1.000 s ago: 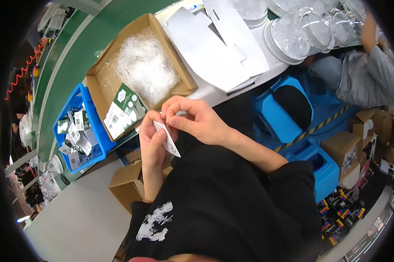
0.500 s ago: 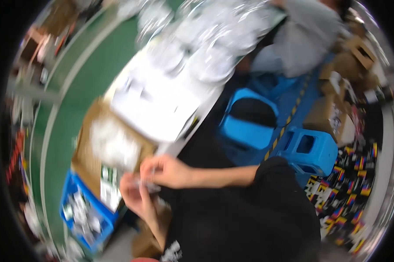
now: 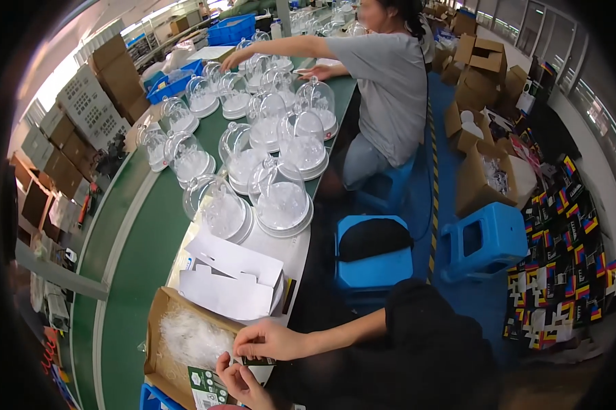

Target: Attaching labels and electronic components to the bases of dome-shaped light fixtures on an assembly line.

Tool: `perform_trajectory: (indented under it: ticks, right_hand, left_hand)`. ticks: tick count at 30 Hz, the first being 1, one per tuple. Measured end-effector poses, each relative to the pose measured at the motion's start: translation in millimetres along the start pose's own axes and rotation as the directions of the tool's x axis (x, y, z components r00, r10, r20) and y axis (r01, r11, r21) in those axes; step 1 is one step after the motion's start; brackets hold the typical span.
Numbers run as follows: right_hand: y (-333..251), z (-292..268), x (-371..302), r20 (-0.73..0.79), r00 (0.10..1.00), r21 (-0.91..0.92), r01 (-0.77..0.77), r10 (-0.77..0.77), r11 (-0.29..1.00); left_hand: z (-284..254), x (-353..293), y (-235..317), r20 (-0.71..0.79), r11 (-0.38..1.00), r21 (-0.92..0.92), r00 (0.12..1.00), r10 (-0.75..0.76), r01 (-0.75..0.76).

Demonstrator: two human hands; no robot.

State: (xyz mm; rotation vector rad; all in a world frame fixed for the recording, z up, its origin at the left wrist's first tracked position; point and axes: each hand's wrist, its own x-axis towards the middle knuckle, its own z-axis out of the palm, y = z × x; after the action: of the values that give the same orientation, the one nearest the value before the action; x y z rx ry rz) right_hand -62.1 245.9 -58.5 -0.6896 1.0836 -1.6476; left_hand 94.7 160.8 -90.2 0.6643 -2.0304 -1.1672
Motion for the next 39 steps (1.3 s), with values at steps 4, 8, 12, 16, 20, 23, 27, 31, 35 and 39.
perform_trajectory:
  ticks: [4, 8, 12, 16, 20, 23, 27, 31, 35, 39]
  right_hand:
    - [-5, 4, 3, -0.002, 0.989, 0.064, 0.147, -0.147, 0.987]
    - [-2, 8, -4, 0.163, 0.971, -0.018, 0.182, -0.177, 0.983]
    - [-6, 15, -6, 0.172, 0.972, -0.034, 0.167, -0.159, 0.985]
    - [-10, 19, -10, 0.257, 0.965, -0.039, 0.062, -0.05, 0.997]
    - [-3, 17, -12, 0.228, 0.973, -0.02, 0.051, -0.045, 0.999]
    - [2, 16, -14, 0.147, 0.989, 0.095, 0.0, -0.014, 0.996]
    - [-3, 11, -16, 0.029, 0.999, 0.22, -0.027, 0.021, 0.975]
    - [-3, 11, -6, 0.016, 0.994, 0.219, -0.108, 0.107, 0.97]
    - [10, 15, -13, -0.045, 0.997, -0.005, 0.065, -0.065, 0.998]
    - [13, 5, -14, -0.107, 0.971, -0.112, 0.201, -0.212, 0.973]
  left_hand:
    - [2, 1, 12, -0.073, 0.998, 0.008, 0.996, -0.055, 0.055]
    - [-1, 0, 7, -0.074, 0.993, -0.114, 0.997, -0.011, 0.003]
    - [-7, -11, -6, -0.073, 0.944, -0.315, 0.989, -0.132, 0.103]
    - [-2, -4, 12, -0.201, 0.902, -0.409, 0.95, -0.238, 0.139]
    - [-3, -1, 22, -0.235, 0.951, -0.257, 0.943, -0.236, 0.174]
    - [3, 9, 39, -0.251, 0.971, -0.203, 0.952, -0.176, 0.126]
    - [8, 14, 44, -0.206, 0.937, -0.344, 0.968, -0.143, 0.065]
    - [8, 13, 40, -0.165, 0.84, -0.504, 0.932, -0.322, 0.201]
    - [0, 9, 41, -0.012, 0.829, -0.458, 0.93, -0.368, 0.322]
    - [3, 19, 50, 0.011, 0.849, -0.515, 0.991, -0.136, 0.123]
